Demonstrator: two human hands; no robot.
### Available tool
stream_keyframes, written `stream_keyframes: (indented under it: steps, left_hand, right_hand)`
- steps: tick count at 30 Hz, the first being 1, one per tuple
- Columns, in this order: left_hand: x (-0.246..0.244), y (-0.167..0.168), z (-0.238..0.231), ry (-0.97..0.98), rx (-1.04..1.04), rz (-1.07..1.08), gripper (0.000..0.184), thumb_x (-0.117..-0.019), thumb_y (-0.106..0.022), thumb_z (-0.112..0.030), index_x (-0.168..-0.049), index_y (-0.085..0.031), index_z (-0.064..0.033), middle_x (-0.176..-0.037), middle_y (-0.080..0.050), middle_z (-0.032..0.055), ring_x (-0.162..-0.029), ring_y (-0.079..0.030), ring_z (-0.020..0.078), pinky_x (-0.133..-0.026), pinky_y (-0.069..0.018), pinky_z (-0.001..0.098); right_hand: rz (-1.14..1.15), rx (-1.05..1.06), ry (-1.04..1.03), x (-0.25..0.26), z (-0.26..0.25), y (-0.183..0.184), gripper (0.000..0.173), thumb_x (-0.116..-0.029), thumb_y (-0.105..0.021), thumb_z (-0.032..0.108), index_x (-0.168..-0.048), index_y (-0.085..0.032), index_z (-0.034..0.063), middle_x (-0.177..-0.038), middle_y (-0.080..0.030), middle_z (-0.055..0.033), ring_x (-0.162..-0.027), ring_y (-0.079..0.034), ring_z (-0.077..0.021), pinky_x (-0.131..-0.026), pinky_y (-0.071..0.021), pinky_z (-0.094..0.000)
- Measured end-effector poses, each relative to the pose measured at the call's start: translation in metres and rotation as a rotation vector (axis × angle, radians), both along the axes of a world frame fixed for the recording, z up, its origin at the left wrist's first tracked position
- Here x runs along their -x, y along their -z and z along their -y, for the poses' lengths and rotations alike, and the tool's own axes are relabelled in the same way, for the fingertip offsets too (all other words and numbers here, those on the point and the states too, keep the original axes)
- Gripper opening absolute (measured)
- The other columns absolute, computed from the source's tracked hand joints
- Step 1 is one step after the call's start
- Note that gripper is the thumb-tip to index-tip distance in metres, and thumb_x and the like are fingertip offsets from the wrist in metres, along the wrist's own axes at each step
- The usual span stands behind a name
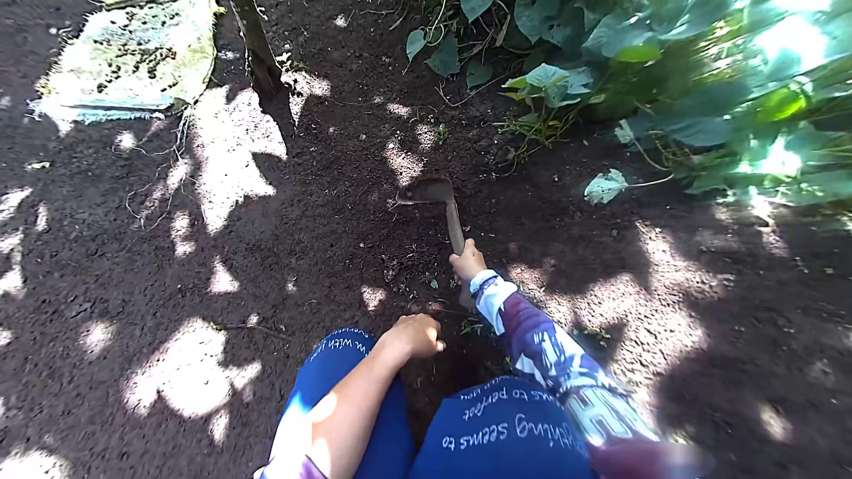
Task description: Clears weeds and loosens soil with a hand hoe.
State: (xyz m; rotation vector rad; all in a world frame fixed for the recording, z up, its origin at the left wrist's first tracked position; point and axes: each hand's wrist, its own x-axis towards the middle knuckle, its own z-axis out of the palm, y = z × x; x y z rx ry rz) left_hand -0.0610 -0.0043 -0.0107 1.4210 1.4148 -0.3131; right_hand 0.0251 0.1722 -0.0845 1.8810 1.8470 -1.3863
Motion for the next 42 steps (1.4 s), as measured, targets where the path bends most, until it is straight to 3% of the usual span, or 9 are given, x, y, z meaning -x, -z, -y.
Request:
stream_keyframes:
  steps: [5, 9, 15, 23, 30, 32, 35, 39, 42]
  left_hand:
    - [-0.005, 0.007, 0.002, 0.008, -0.011, 0.024, 0.041, -0.1052, -0.054, -0.038, -0.123, -0.068, -0.0036, -0.131, -0.064, 0.0210, -0.125, -0.060, 0.0385, -0.103, -0.0455, 0.0632]
    - [0.004, 0.010, -0.001, 0.018, -0.001, 0.020, 0.040, -0.1053, -0.054, -0.037, -0.120, -0.068, -0.0020, -0.126, -0.065, 0.0226, -0.122, -0.061, 0.0401, -0.101, -0.0463, 0.0640]
    - [-0.005, 0.016, -0.010, 0.052, -0.022, 0.068, 0.041, -0.1056, -0.053, -0.038, -0.118, -0.069, -0.0019, -0.123, -0.067, 0.0228, -0.120, -0.062, 0.0400, -0.101, -0.0465, 0.0638]
    - [0.048, -0.007, -0.016, -0.264, -0.109, -0.036, 0.048, -0.1018, -0.061, -0.039, -0.139, -0.062, -0.0090, -0.136, -0.063, 0.0219, -0.130, -0.058, 0.0399, -0.109, -0.0431, 0.0635]
    - [0.104, 0.060, -0.029, -0.438, -0.082, -0.080, 0.067, -0.0955, -0.074, -0.035, -0.151, -0.048, -0.0080, -0.142, -0.057, 0.0262, -0.131, -0.056, 0.0433, -0.109, -0.0423, 0.0640]
    - [0.102, 0.088, -0.026, -0.412, -0.034, -0.124, 0.083, -0.0919, -0.078, -0.036, -0.159, -0.036, -0.0104, -0.157, -0.041, 0.0258, -0.141, -0.046, 0.0444, -0.113, -0.0391, 0.0622]
    - [0.089, 0.120, -0.014, -0.331, 0.049, -0.262, 0.110, -0.0836, -0.083, -0.045, -0.166, -0.017, -0.0131, -0.168, -0.015, 0.0298, -0.150, -0.026, 0.0538, -0.112, -0.0363, 0.0702]
    - [0.073, 0.151, 0.012, -0.378, 0.119, -0.376, 0.136, -0.0704, -0.091, -0.051, -0.167, 0.000, -0.0191, -0.170, -0.003, 0.0276, -0.152, -0.006, 0.0593, -0.102, -0.0252, 0.0887]
    - [0.066, 0.180, 0.033, -0.425, 0.117, -0.376, 0.147, -0.0656, -0.094, -0.051, -0.166, 0.011, -0.0265, -0.169, 0.021, 0.0215, -0.151, 0.011, 0.0602, -0.103, -0.0201, 0.0900]
  right_hand:
    - [-0.004, 0.108, -0.010, -0.024, 0.042, 0.027, 0.064, -0.1010, -0.057, 0.018, -0.155, -0.023, 0.0063, -0.104, -0.065, -0.0206, -0.072, -0.071, -0.0264, -0.066, -0.0615, -0.0436]
    - [-0.017, 0.172, 0.040, -0.065, 0.043, 0.000, 0.053, -0.1015, -0.059, 0.019, -0.145, -0.032, 0.0093, -0.087, -0.061, -0.0118, -0.058, -0.064, -0.0190, -0.056, -0.0575, -0.0366]
    - [-0.030, -0.039, 0.225, -0.058, 0.012, -0.006, 0.059, -0.1018, -0.057, 0.017, -0.151, -0.027, 0.0054, -0.093, -0.063, -0.0171, -0.063, -0.067, -0.0226, -0.061, -0.0592, -0.0398]
    - [0.017, 0.239, 0.111, -0.152, 0.123, -0.011, 0.048, -0.0982, -0.064, 0.019, -0.139, -0.040, 0.0085, -0.085, -0.062, -0.0146, -0.057, -0.063, -0.0225, -0.055, -0.0567, -0.0402]
    - [0.011, 0.080, 0.343, -0.142, 0.097, -0.008, 0.060, -0.1009, -0.058, 0.019, -0.151, -0.027, 0.0061, -0.090, -0.063, -0.0164, -0.058, -0.065, -0.0220, -0.058, -0.0583, -0.0400]
    - [0.055, 0.144, 0.264, -0.151, 0.124, 0.002, 0.060, -0.0988, -0.060, 0.019, -0.150, -0.030, 0.0064, -0.091, -0.064, -0.0164, -0.063, -0.067, -0.0235, -0.060, -0.0591, -0.0412]
    - [0.129, 0.139, 0.187, -0.179, 0.176, -0.009, 0.058, -0.0947, -0.067, 0.021, -0.145, -0.043, 0.0051, -0.111, -0.068, -0.0246, -0.093, -0.071, -0.0374, -0.084, -0.0575, -0.0564]
    - [0.220, -0.052, 0.245, -0.208, 0.204, -0.053, 0.058, -0.0939, -0.071, 0.022, -0.145, -0.048, 0.0060, -0.106, -0.070, -0.0277, -0.094, -0.070, -0.0449, -0.083, -0.0556, -0.0649]
    - [0.323, -0.269, 0.278, -0.236, 0.202, -0.095, 0.059, -0.0962, -0.070, 0.021, -0.147, -0.047, 0.0001, -0.116, -0.064, -0.0374, -0.106, -0.065, -0.0555, -0.090, -0.0493, -0.0722]
